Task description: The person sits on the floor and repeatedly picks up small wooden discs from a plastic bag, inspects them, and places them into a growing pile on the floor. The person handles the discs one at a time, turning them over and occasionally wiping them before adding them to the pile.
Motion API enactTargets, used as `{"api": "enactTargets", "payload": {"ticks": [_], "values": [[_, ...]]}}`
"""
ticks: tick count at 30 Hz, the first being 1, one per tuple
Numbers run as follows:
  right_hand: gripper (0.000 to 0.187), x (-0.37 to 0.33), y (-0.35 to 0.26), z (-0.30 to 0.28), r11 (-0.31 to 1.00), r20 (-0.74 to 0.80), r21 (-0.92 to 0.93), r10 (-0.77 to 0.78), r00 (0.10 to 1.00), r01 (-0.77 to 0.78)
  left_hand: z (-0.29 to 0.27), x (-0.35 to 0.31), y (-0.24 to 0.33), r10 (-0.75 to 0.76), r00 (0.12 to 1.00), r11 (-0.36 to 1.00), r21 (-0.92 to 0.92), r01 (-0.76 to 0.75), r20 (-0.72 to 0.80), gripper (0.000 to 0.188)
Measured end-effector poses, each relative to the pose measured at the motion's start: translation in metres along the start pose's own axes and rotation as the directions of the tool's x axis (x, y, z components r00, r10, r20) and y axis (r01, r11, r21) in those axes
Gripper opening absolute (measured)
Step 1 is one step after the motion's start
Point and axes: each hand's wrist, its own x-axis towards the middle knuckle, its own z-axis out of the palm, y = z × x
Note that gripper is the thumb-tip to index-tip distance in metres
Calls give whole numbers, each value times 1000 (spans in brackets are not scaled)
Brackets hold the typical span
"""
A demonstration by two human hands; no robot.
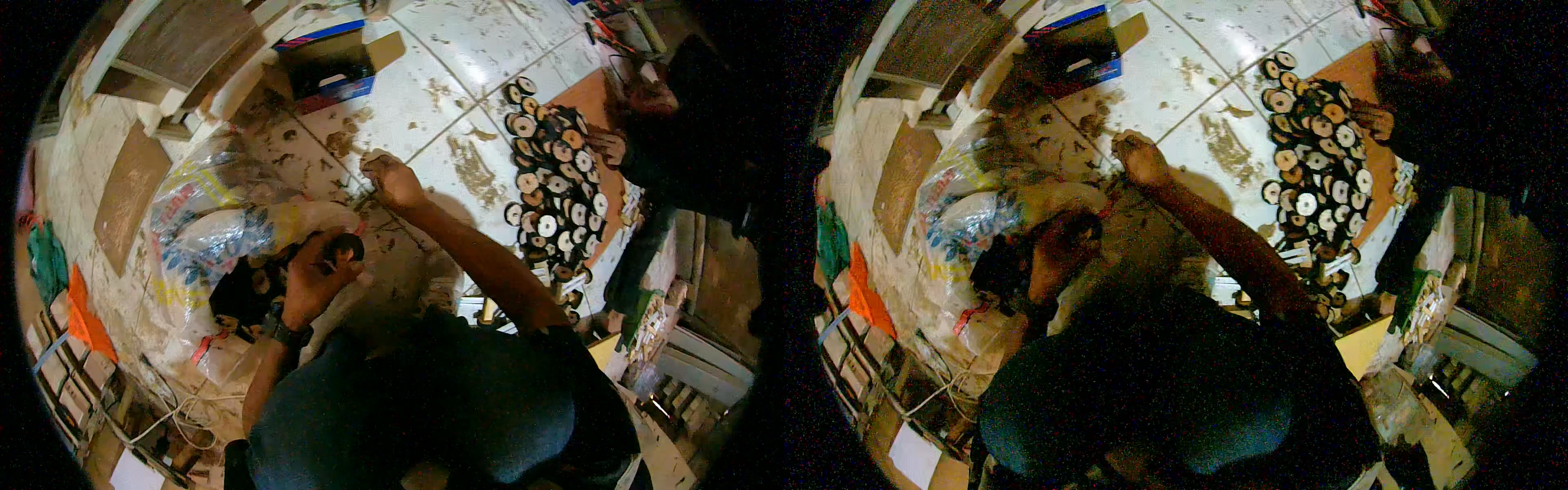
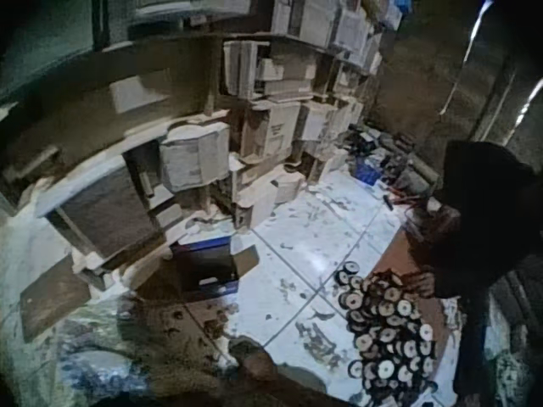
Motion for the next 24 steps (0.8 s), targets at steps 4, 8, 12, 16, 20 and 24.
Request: {"api": "enactTargets", "payload": {"ticks": [4, 8, 12, 16, 20, 24], "values": [[17, -18, -48, -67, 674, 53, 624, 468, 882, -395, 3, 21, 13, 221, 973, 885, 435, -168, -73, 65], [21, -36, -92, -117, 253, 229, 896, 440, 868, -365, 8, 39, 31, 175, 984, 933, 328, -152, -43, 67], [17, -43, -108, -125, 278, 274, 878, 377, 885, -390, 16, 46, 47, 266, 963, 902, 363, -236, -33, 69], [19, -42, -111, -119, 394, 243, 836, 359, 901, -382, 19, 47, 51, 299, 953, 893, 365, -264, -42, 70], [22, -42, -112, -115, 451, 273, 787, 360, 892, -422, 16, 45, 43, 313, 950, 873, 391, -291, 7, 74], [21, -43, -110, -103, 784, -32, 600, 224, 974, -161, 21, 50, 34, 308, 951, 832, 476, -286, 33, 77]]}}
